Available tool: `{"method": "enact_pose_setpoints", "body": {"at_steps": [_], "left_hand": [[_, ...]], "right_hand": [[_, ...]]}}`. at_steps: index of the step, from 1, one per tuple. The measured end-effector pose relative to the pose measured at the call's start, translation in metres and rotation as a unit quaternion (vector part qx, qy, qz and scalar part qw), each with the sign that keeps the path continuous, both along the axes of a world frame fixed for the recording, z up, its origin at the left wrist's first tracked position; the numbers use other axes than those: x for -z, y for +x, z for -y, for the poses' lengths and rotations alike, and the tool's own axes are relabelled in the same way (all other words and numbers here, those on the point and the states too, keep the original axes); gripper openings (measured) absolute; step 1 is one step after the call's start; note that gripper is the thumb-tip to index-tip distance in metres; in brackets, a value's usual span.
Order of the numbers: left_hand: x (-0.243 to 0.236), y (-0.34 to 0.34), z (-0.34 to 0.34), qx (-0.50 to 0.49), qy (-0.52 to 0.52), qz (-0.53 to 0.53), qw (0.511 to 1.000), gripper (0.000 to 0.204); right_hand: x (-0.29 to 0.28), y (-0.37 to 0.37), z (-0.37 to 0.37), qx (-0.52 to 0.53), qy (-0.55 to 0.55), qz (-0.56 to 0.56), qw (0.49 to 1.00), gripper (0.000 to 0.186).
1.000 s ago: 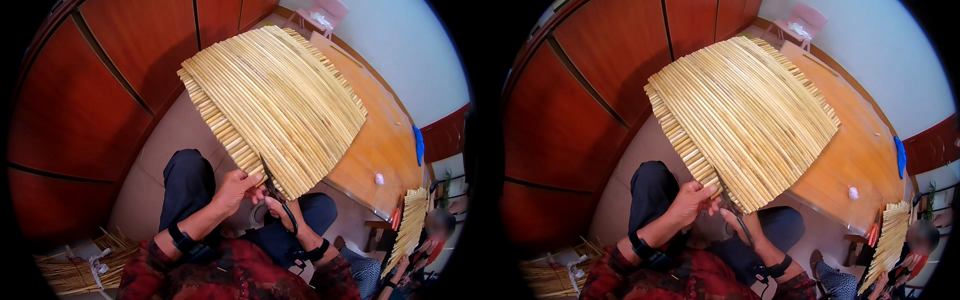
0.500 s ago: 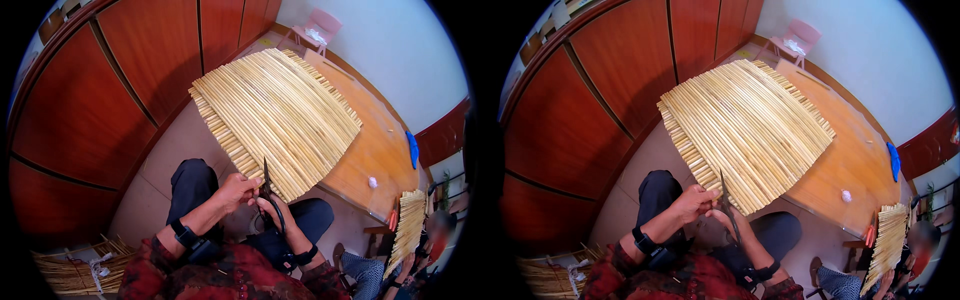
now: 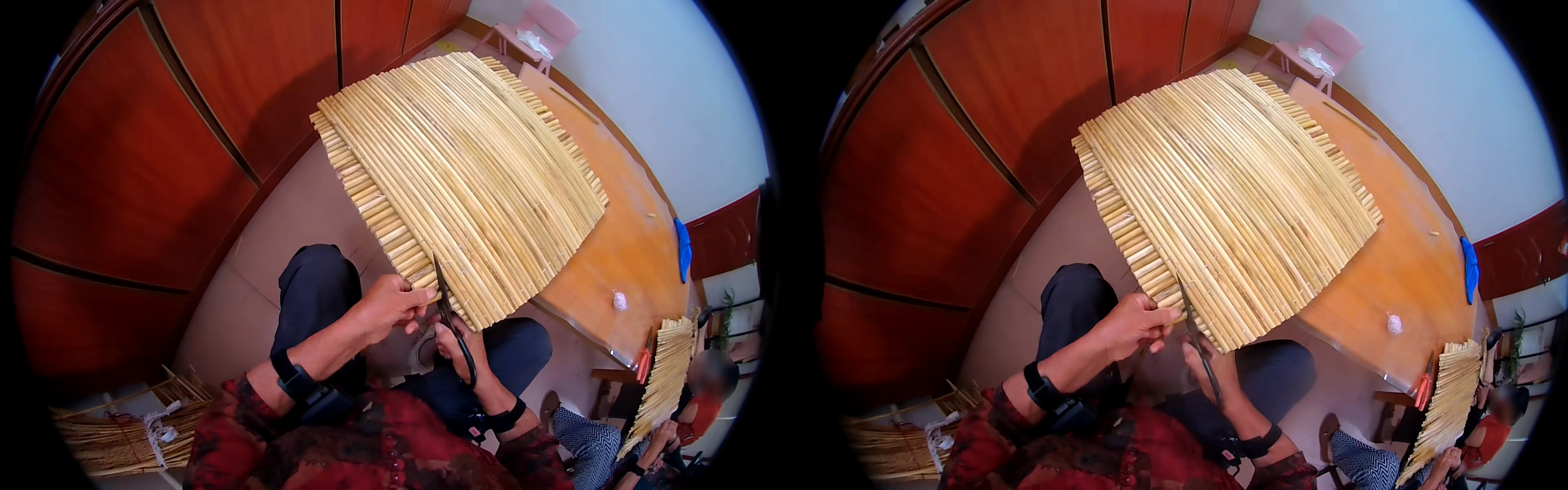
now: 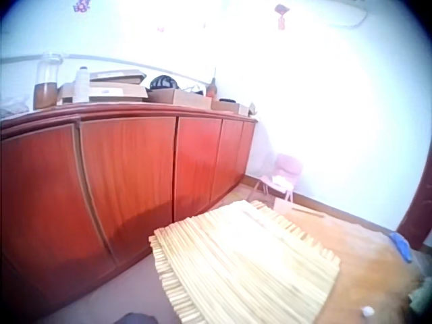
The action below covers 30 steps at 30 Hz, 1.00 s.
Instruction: The person weaves a straw mat by hand, threading string through dried stalks and trimming the edges with scissors.
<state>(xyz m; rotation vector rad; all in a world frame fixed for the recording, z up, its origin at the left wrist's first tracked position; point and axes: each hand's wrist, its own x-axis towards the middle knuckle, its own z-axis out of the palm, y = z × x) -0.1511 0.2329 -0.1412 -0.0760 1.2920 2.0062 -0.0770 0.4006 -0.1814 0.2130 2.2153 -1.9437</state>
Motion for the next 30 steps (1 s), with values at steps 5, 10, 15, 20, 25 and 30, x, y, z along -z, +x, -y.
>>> {"method": "enact_pose_setpoints", "body": {"at_steps": [5,10,15,20,25,30], "left_hand": [[0.008,-0.003,0.004,0.021,0.014,0.006,1.0,0.018],[0.008,-0.002,0.006,0.02,0.014,-0.011,1.0,0.019],[0.018,-0.004,0.014,0.048,-0.035,-0.119,0.991,0.02],[0.023,-0.024,0.031,0.011,0.012,-0.131,0.991,0.021],[0.012,-0.026,0.007,-0.159,0.201,0.006,0.966,0.019],[0.008,-0.029,-0.025,-0.256,0.227,-0.033,0.939,0.012]], "right_hand": [[-0.008,0.016,0.002,-0.011,0.025,-0.024,0.999,0.021],[-0.024,0.012,-0.004,-0.042,0.013,0.0,0.999,0.029],[-0.028,0.031,-0.004,-0.103,-0.099,0.052,0.988,0.039],[-0.04,0.067,-0.023,-0.099,0.078,0.002,0.992,0.034],[-0.154,0.058,-0.012,0.059,0.369,-0.297,0.879,0.036],[-0.151,-0.039,-0.038,0.105,0.412,-0.334,0.841,0.038]]}}
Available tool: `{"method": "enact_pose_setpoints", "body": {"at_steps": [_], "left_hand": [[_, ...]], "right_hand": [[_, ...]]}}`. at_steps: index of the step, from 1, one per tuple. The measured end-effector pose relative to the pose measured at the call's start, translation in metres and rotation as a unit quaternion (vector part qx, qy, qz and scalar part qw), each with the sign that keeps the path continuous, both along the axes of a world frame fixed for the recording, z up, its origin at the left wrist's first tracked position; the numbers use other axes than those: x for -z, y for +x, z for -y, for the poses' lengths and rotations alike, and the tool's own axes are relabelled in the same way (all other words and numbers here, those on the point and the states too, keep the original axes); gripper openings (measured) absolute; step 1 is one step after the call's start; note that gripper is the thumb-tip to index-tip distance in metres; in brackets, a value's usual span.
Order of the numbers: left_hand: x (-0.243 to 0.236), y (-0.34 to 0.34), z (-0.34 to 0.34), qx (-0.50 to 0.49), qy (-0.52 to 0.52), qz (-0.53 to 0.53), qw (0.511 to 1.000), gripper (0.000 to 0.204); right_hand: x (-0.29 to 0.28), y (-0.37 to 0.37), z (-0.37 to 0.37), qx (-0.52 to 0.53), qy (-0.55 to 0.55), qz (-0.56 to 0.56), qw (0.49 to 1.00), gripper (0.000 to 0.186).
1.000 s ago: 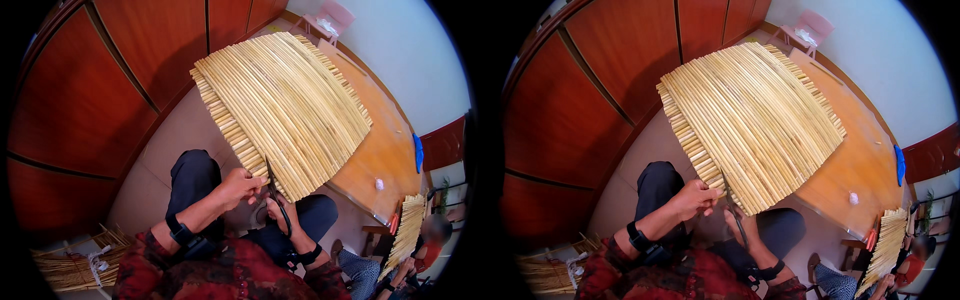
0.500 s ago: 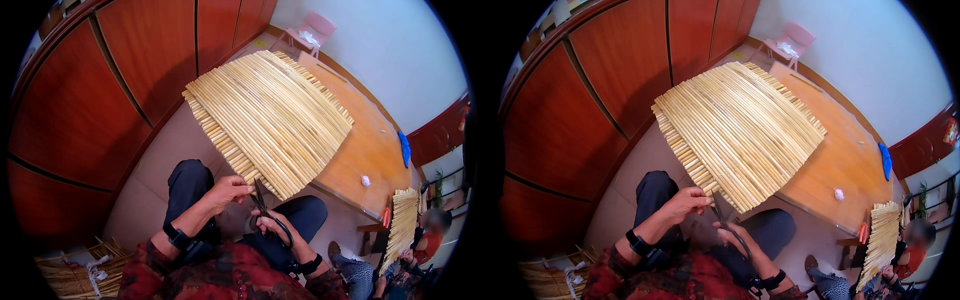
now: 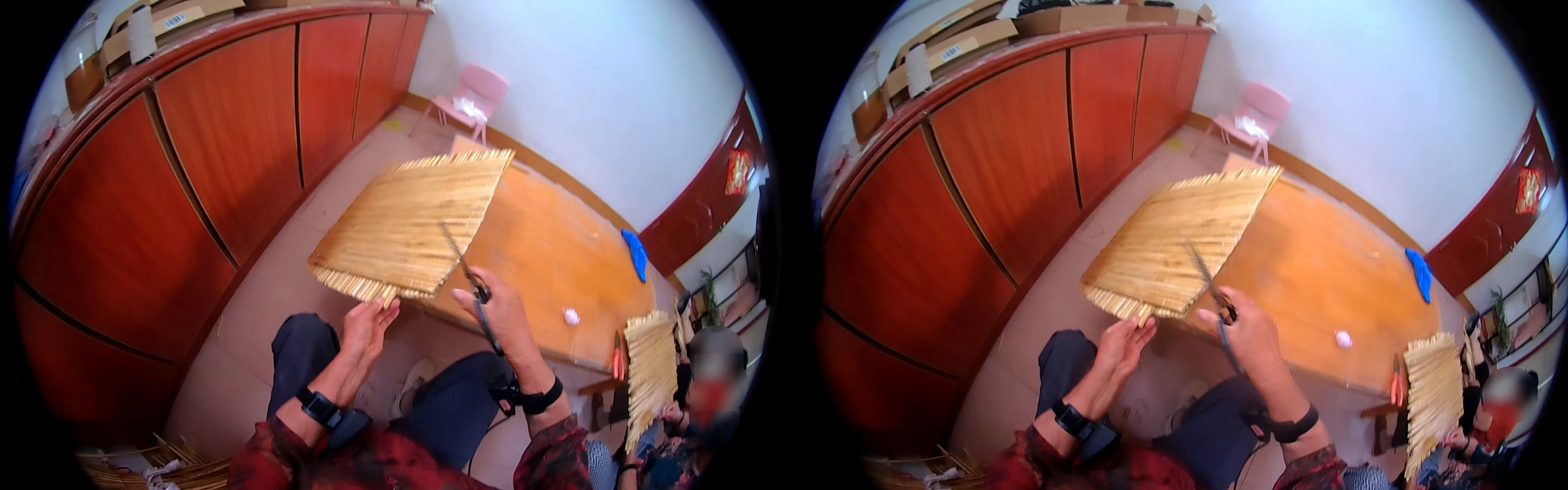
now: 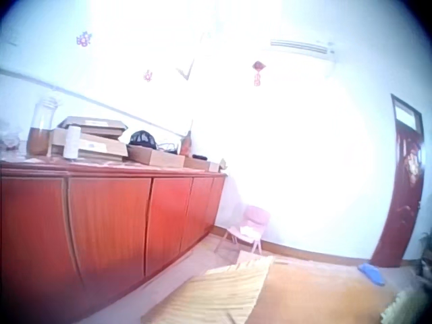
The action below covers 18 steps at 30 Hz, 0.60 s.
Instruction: The person weaves a straw mat by hand, threading string through dried stalks and trimming the edges with scissors.
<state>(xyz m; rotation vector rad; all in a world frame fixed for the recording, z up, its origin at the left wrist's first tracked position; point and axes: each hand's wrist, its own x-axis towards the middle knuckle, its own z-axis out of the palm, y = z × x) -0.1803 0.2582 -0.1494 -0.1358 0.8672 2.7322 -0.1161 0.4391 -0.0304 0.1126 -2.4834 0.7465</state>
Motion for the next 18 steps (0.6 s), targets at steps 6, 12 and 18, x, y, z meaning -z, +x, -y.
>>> {"method": "enact_pose_setpoints", "body": {"at_steps": [6,12,18], "left_hand": [[0.011,0.008,-0.005,-0.041,-0.022,0.037,0.998,0.007],[0.017,0.016,-0.006,-0.063,0.0,0.059,0.996,0.01],[0.024,0.019,-0.014,-0.068,0.023,0.081,0.994,0.01]], "right_hand": [[0.029,-0.04,0.005,-0.002,-0.389,0.099,0.916,0.036],[0.036,-0.066,-0.003,-0.004,-0.481,0.113,0.87,0.032],[0.027,-0.089,0.014,-0.079,-0.569,0.164,0.802,0.019]]}}
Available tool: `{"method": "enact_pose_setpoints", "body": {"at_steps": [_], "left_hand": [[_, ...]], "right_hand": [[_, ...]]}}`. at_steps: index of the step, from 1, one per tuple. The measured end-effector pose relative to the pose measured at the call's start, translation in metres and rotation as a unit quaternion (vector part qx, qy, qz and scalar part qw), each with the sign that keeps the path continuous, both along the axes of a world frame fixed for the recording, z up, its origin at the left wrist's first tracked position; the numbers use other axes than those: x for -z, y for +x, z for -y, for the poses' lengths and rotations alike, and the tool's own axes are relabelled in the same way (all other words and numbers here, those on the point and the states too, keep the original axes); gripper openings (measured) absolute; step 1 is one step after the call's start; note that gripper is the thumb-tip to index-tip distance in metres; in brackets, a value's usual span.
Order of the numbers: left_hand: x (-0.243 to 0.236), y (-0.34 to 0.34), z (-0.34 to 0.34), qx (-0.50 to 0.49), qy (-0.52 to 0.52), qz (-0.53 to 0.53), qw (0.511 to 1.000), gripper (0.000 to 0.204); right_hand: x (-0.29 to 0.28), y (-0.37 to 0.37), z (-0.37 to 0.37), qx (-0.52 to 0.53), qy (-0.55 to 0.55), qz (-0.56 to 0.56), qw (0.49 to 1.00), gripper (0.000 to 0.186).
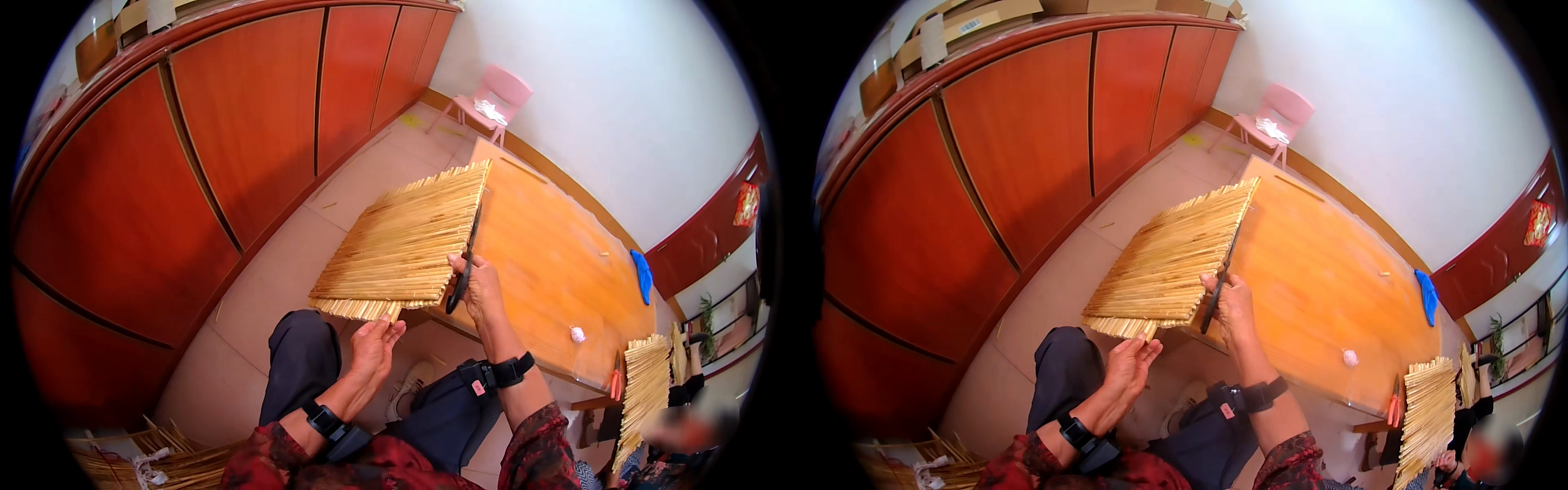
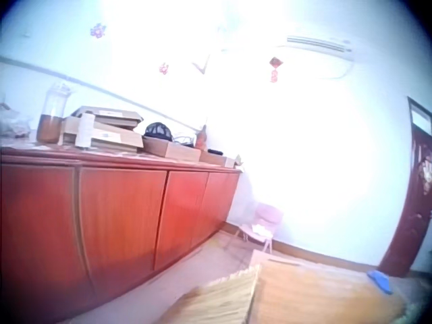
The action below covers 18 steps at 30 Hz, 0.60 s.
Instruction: The person weaves a straw mat by hand, threading string through dried stalks and trimming the edges with scissors.
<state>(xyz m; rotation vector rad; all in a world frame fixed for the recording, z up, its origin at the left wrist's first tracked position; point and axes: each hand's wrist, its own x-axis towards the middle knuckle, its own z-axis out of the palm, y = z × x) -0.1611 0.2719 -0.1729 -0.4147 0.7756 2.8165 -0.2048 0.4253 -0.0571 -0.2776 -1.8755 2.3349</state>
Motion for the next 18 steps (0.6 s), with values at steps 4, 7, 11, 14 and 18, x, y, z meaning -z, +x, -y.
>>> {"method": "enact_pose_setpoints", "body": {"at_steps": [4,7,11,14,18], "left_hand": [[0.001,0.001,0.001,-0.005,0.007,-0.007,1.0,0.013],[0.0,0.002,0.0,-0.003,0.01,-0.016,1.0,0.013],[-0.003,0.006,-0.002,-0.007,0.014,-0.019,1.0,0.015],[-0.011,0.012,0.006,-0.025,-0.047,-0.059,0.997,0.016],[-0.036,0.025,0.011,-0.014,-0.1,-0.133,0.986,0.019]], "right_hand": [[-0.001,-0.003,0.008,0.014,0.001,0.058,0.998,0.019],[0.011,-0.009,0.004,0.015,0.009,0.019,1.0,0.02],[0.025,-0.011,-0.009,0.03,0.06,-0.05,0.997,0.021],[0.021,0.01,-0.007,0.022,0.002,-0.082,0.996,0.022],[-0.013,0.061,0.005,0.043,-0.044,-0.159,0.985,0.03]]}}
